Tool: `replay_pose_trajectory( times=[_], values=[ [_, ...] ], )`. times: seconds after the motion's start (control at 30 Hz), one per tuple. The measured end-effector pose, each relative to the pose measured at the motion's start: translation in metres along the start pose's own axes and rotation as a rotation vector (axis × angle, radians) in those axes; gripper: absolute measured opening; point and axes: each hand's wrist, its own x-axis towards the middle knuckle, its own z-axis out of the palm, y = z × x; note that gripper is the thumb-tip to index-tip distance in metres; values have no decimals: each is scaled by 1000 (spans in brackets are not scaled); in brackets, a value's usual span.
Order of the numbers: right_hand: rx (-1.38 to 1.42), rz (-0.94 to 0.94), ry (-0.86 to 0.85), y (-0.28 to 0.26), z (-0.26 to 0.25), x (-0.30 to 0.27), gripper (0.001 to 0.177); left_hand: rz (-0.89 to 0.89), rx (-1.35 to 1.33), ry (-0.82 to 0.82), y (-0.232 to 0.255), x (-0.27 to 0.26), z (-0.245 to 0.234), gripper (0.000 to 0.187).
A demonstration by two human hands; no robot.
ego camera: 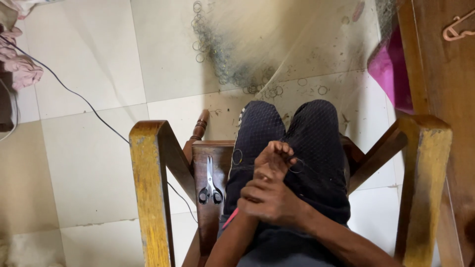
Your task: Repairing a fine-mesh fishing net using a shuttle and thread
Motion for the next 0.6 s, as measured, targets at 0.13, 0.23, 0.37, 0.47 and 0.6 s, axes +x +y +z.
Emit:
replay_pose_trajectory(
  times=[0.13,0.23,0.37,0.47,0.6],
  values=[
    [99,35,71,-10,-6,-7,23,-34,21,-26,6,-9,16,22],
    [139,78,88,-6,9,-28,22,3,40,5,5,-8,22,18],
    [263,19,70,-40,-7,-13,15,71,96,-54,5,-10,32,16],
    [336,40,127,-36,-14,-6,21,118,140,-35,1,-21,27,9],
    [272,83,142,-41,-18,5,11,111,235,-60,-1,-23,22,9]
  ],
)
